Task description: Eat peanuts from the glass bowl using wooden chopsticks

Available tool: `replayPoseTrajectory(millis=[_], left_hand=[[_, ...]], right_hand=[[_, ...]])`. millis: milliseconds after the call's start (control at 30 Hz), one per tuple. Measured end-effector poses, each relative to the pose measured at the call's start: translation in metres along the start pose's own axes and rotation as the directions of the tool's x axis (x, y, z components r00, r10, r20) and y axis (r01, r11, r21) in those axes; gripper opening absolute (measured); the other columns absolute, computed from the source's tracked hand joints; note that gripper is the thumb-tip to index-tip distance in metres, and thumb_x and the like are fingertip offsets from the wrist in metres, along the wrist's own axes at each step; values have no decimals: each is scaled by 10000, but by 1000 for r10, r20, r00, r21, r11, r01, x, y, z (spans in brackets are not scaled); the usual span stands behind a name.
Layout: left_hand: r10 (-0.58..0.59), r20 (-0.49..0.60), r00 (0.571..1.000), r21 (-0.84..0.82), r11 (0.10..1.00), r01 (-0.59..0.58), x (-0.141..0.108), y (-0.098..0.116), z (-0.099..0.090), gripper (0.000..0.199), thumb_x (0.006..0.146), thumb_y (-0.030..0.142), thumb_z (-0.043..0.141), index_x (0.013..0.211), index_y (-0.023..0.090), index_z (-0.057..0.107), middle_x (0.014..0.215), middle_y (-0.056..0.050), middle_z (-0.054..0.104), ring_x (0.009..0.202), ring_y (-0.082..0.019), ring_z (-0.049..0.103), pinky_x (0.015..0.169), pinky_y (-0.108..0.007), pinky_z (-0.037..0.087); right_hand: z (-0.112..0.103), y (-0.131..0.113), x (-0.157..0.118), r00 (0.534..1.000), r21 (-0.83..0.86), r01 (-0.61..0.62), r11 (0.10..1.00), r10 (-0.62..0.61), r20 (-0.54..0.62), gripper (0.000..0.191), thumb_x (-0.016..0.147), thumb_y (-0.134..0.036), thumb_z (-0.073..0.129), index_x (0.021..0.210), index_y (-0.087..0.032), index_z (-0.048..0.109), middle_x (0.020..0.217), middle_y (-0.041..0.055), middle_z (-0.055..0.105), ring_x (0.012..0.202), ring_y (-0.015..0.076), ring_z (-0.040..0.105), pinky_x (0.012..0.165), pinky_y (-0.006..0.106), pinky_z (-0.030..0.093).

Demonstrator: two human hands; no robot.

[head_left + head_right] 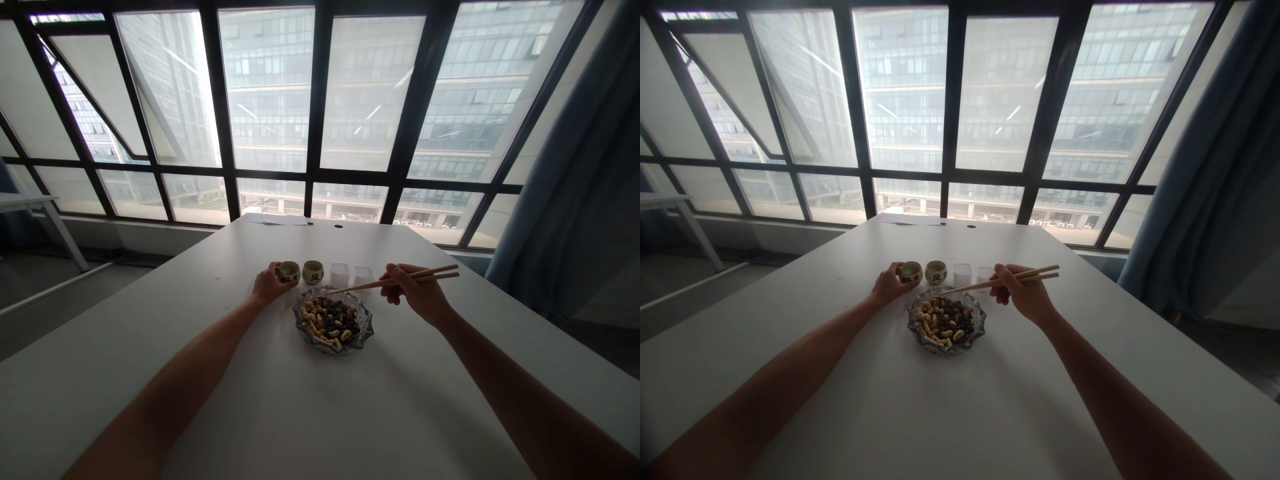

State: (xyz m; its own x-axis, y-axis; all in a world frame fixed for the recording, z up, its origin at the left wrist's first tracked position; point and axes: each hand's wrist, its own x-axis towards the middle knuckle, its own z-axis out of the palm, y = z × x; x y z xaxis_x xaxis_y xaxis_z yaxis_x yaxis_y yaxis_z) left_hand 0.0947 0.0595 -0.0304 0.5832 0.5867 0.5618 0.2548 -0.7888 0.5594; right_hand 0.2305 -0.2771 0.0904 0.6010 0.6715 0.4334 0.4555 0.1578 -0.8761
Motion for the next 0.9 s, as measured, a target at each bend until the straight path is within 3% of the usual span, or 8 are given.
replayPoseTrajectory(millis=[267,500,633,700,800,900], left_hand=[[-34,-35,999,50,998,36,3,-7,1,695,617,661,799,1113,204,630,872,-98,765,769,-283,719,696,-359,524],[-88,32,996,47,995,86,4,-5,1,764,619,649,805,1193,190,598,991,-137,748,886,-324,705,769,-406,522],[80,-157,984,37,996,-75,1,6,-4,693,628,576,831,1163,198,604,1150,-156,688,1057,-339,640,857,-434,508],[176,-182,967,-14,983,-182,-2,15,-4,517,705,562,782,1049,205,635,1022,-111,696,963,-283,641,817,-391,509],[223,23,974,-166,962,-217,-9,28,-2,399,826,593,648,747,203,619,630,-8,583,617,-167,548,623,-306,462],[224,217,950,-316,937,-148,-14,36,3,505,815,644,629,604,189,571,526,20,500,521,-122,456,533,-272,394]], right_hand=[[-8,-10,-2,979,-171,-50,984,82,187,594,726,-743,703,644,-154,712,497,59,659,375,123,559,339,213,434],[-6,-13,-4,965,-199,-48,979,97,244,606,728,-746,693,645,-147,713,503,50,657,377,112,555,356,208,448],[-7,-15,-4,969,-209,-59,976,106,224,611,710,-756,700,631,-151,706,496,50,657,374,115,558,348,207,445],[-8,-16,-3,976,-212,-63,975,105,193,601,706,-747,711,620,-153,701,488,51,657,367,122,563,337,209,439],[-10,-15,-1,983,-214,-81,973,113,143,581,713,-720,727,608,-150,695,474,53,651,352,125,559,321,207,424],[-11,-12,0,984,-218,-99,971,128,124,549,740,-677,732,595,-149,688,466,55,644,344,120,547,314,204,416]])
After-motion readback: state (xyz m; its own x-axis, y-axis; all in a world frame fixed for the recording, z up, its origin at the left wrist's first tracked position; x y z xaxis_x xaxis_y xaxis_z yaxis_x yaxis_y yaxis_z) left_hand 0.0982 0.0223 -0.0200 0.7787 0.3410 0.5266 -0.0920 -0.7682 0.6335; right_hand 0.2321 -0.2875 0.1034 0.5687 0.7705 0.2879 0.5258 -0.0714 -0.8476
